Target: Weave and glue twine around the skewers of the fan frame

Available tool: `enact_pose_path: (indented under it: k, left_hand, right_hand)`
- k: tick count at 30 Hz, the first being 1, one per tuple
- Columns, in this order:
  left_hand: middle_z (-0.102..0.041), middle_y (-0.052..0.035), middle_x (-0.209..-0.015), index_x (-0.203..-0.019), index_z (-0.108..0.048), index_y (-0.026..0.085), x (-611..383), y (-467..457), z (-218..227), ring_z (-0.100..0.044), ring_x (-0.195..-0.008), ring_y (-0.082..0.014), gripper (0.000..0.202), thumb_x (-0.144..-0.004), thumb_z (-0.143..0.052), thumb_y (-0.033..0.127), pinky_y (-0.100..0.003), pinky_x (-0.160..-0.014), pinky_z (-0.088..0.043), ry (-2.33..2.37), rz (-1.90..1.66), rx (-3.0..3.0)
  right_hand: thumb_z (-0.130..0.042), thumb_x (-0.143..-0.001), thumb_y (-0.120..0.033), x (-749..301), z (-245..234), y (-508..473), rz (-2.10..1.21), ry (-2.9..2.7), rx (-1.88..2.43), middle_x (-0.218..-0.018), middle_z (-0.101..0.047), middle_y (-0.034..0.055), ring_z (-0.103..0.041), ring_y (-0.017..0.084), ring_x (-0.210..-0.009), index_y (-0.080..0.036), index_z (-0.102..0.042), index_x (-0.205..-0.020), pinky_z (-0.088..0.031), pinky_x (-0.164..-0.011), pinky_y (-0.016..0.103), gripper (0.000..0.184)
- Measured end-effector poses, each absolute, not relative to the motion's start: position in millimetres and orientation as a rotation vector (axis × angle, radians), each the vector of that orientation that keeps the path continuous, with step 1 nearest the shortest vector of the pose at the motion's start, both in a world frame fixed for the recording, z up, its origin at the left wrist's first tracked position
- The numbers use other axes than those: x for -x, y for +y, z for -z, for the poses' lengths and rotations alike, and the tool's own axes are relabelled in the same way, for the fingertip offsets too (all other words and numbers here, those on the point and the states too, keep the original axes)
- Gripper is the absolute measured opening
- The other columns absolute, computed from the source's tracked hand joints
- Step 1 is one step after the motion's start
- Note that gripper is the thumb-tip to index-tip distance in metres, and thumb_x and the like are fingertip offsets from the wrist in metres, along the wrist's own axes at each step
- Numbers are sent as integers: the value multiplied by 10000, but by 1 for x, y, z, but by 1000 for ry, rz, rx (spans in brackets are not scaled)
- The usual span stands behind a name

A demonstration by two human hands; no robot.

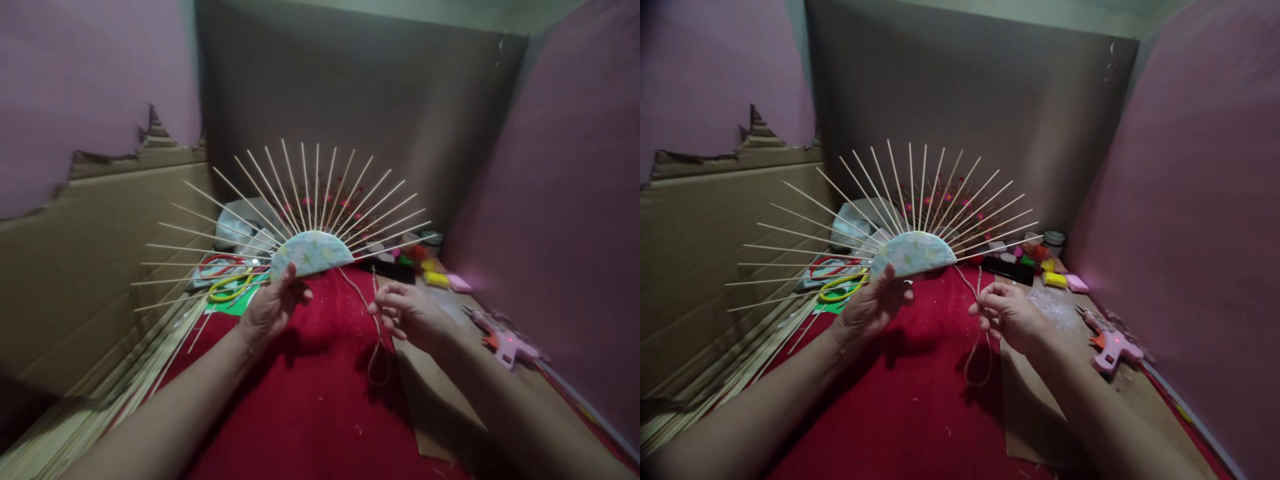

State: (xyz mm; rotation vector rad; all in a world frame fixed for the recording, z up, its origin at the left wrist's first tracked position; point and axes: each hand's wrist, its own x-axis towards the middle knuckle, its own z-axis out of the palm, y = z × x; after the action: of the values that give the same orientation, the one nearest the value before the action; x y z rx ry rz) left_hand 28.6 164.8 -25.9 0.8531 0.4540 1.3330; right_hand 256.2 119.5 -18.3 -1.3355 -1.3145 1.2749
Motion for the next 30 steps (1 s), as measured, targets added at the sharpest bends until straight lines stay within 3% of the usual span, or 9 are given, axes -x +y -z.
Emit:
enact_pose_path:
  k: [3,9,13,17,23,30]
  left_hand:
    - [-709,-60,-811,-927,-647,144,-34,160,27,-583,-528,-110,347,-658,-775,323,-208,-440,-452,434,-1335,-804]
    - [-698,-36,-786,-911,-643,151,-50,140,29,-542,-473,-81,245,-718,-725,278,-196,-437,-451,463,-1276,-767]
    - [-671,-18,-738,-915,-626,138,-62,125,32,-525,-432,-77,247,-729,-711,276,-198,-407,-433,554,-1221,-761]
    - [-658,-38,-755,-982,-608,115,-71,119,37,-513,-428,-77,325,-744,-695,318,-202,-391,-413,627,-1147,-806]
    - [-656,-45,-694,-968,-592,153,-68,126,39,-556,-451,-136,315,-759,-648,383,-253,-408,-434,631,-1075,-758]
    - [-628,-31,-641,-863,-624,118,-65,133,40,-513,-433,-101,185,-723,-681,224,-252,-440,-442,629,-1102,-726]
  right_hand:
    - [-666,-597,-193,-257,22,114,-1534,-846,1003,-579,-570,-33,-438,38,-406,-173,-519,-705,-278,-354,157,184]
    - [-704,-639,-211,-242,29,107,-1658,-702,887,-546,-493,-59,-397,29,-421,-168,-602,-844,-304,-398,165,233]
    - [-726,-664,-296,-237,25,100,-1580,-729,752,-571,-522,-34,-451,56,-474,-185,-577,-775,-346,-438,186,216]
    - [-699,-683,-383,-237,31,103,-1487,-733,819,-533,-502,-31,-424,58,-430,-162,-563,-732,-310,-386,196,264]
    - [-640,-684,-333,-246,40,112,-1505,-627,877,-505,-483,-48,-436,63,-389,-170,-528,-719,-277,-333,191,201]
    - [-642,-671,-376,-252,38,112,-1496,-652,872,-500,-498,-28,-436,76,-364,-159,-544,-716,-293,-325,211,242]
